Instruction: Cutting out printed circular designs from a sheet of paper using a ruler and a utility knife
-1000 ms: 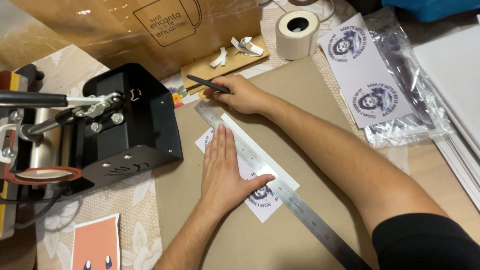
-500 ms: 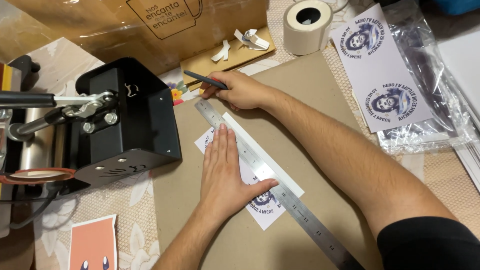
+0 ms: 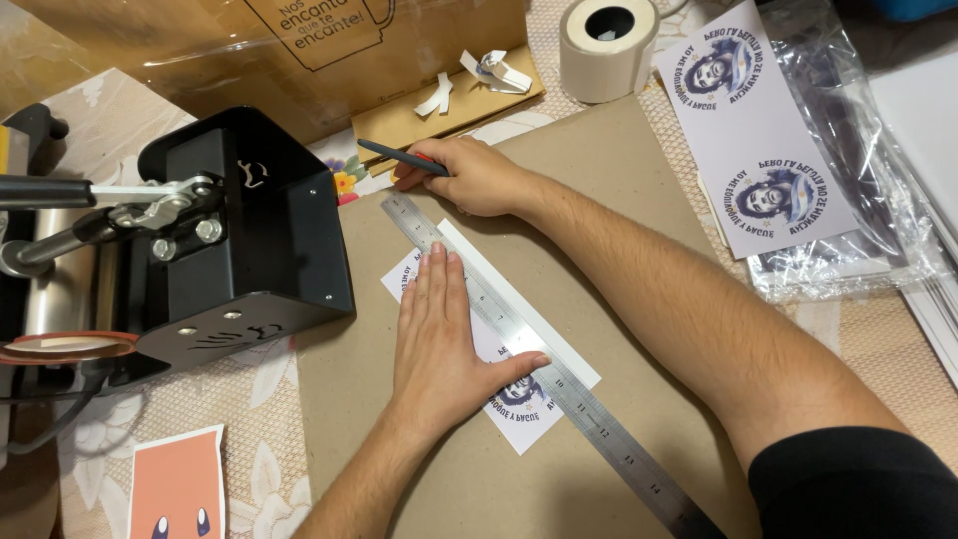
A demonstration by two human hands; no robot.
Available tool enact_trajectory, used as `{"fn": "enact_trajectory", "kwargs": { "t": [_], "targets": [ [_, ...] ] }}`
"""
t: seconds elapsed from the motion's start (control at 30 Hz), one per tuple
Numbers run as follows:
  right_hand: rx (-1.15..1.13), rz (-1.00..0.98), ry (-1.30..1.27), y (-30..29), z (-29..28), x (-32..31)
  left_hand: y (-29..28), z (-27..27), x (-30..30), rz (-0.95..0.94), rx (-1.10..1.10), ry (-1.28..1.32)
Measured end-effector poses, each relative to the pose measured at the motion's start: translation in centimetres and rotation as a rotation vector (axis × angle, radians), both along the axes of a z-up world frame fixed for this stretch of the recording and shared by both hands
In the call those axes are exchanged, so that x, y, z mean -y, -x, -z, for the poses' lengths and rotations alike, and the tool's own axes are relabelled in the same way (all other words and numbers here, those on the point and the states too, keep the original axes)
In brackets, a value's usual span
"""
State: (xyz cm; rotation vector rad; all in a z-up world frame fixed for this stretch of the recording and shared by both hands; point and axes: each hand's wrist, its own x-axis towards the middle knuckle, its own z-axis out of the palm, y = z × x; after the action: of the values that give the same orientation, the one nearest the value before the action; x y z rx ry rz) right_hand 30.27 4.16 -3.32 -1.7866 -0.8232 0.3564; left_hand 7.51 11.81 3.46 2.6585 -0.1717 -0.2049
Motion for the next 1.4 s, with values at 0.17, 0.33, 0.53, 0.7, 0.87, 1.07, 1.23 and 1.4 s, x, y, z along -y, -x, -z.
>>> {"fn": "enact_trajectory", "kwargs": {
  "t": [0.17,0.33,0.53,0.7,0.87,1.07,1.23,1.4],
  "targets": [
    [0.017,0.003,-0.01,0.0,0.0,0.0,0.0,-0.8,-0.1,0.026,-0.049,0.046],
    [0.038,0.008,0.008,0.1,-0.1,0.2,-0.1,-0.8,-0.2,0.037,-0.079,0.038],
    [0.063,0.003,0.037,0.6,-1.0,0.4,-0.1,-0.6,-0.1,0.03,-0.063,0.029],
    [0.089,-0.007,0.069,1.7,-2.6,1.0,-0.1,-0.4,-0.1,0.026,-0.053,0.027],
    [0.116,-0.033,0.072,1.6,-2.1,0.9,0.0,-0.7,0.0,0.015,-0.058,0.05],
    [0.12,-0.043,0.077,1.5,-2.1,0.8,-0.1,-0.4,-0.1,0.004,-0.049,0.041],
    [0.167,-0.032,0.119,1.9,-3.0,1.4,-0.1,-0.3,0.1,-0.004,-0.047,0.032],
    [0.237,0.022,0.165,2.6,-3.6,2.0,-0.2,-0.4,0.2,-0.006,-0.052,0.025]
  ]
}}
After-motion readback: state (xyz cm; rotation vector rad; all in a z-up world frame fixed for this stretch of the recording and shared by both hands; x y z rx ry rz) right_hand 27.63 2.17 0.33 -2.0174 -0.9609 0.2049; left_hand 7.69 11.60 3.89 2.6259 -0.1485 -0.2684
